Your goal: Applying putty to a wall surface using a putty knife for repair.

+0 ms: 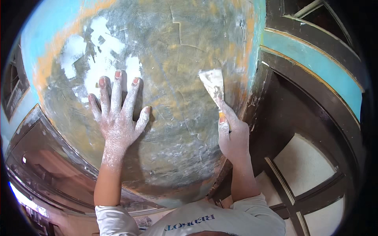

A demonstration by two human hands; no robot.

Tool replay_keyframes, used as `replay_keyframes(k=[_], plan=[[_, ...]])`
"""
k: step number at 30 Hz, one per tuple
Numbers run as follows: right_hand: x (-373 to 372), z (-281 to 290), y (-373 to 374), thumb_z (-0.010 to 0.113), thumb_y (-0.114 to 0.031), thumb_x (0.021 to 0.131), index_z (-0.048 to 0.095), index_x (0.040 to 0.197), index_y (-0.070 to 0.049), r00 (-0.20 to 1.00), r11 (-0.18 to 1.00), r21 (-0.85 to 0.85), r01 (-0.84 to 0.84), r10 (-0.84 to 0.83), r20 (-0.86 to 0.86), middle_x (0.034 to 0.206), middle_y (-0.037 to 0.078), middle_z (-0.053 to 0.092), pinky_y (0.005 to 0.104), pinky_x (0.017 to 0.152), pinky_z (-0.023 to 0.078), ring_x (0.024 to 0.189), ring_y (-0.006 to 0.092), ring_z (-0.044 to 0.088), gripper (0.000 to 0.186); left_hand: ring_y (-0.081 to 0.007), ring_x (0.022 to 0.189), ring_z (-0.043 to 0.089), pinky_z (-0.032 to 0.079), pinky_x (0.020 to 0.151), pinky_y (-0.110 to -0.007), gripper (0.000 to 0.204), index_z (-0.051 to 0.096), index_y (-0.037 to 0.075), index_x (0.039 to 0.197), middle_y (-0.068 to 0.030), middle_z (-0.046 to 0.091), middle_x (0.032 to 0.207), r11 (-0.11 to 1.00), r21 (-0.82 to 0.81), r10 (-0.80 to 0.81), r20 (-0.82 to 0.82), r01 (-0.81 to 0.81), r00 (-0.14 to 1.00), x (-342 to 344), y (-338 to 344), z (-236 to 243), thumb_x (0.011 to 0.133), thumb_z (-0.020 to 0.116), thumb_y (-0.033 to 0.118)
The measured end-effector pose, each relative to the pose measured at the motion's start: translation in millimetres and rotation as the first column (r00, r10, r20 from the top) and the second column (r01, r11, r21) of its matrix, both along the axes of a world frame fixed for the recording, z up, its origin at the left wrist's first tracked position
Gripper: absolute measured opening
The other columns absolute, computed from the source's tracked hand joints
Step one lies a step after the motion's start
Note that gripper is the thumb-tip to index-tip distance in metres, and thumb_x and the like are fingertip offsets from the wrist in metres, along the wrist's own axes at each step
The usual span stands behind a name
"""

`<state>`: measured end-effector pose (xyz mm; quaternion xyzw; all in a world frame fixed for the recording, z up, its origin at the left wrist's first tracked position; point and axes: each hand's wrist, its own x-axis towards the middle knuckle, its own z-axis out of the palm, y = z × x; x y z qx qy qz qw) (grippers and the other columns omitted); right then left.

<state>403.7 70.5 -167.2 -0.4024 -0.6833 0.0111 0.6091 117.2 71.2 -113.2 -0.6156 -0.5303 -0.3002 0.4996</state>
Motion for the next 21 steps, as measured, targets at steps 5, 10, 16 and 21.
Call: replay_keyframes(k=[5,10,16,21], plan=[[1,5,2,0.055,-0.009,0.099,0.06,0.142,-0.012,1.0,1.0,-0.022,-0.018,0.018,-0.005,0.1,0.024,0.072,0.0399,0.077,0.055,0.081,0.0373,0.071,0.043,-0.0402,0.157,0.018,0.01,0.123,-0.065,0.073,0.05,0.026,0.154,-0.0108,0.03,0.169,1.0,0.008,-0.016,-0.006,0.016,1.0,2,1,1,0.086,0.069,0.047],[-1,-4,13,0.058,-0.008,0.098,0.06,0.142,-0.011,0.99,0.993,0.025,-0.115,0.117,-0.082,0.118,0.022,0.069,0.0385,0.088,0.054,0.099,0.0349,0.07,0.044,-0.0385,0.157,0.02,0.019,0.118,-0.07,0.072,0.051,0.034,0.153,-0.0068,0.031,0.168,1.0,0.007,-0.01,0.007,0.01,1.0,-4,2,1,0.086,0.07,0.049],[24,18,30,0.058,-0.011,0.096,0.059,0.138,-0.007,0.973,0.956,0.202,0.211,-0.226,0.054,0.124,0.021,0.067,0.0464,0.095,0.052,0.111,0.0408,0.066,0.043,-0.0383,0.158,0.017,0.012,0.122,-0.067,0.075,0.045,0.027,0.157,-0.0089,0.028,0.17,1.0,0.0,0.01,0.002,-0.01,1.0,8,1,15,0.087,0.068,0.044],[37,92,19,0.058,-0.013,0.094,0.06,0.136,-0.007,0.942,0.938,0.17,0.303,-0.322,0.095,0.104,0.022,0.072,0.0521,0.086,0.054,0.094,0.0433,0.069,0.042,-0.0368,0.157,0.019,0.016,0.12,-0.069,0.075,0.043,0.028,0.158,-0.0069,0.027,0.17,1.0,0.021,0.004,-0.086,-0.002,0.996,31,8,67,0.088,0.067,0.045]])
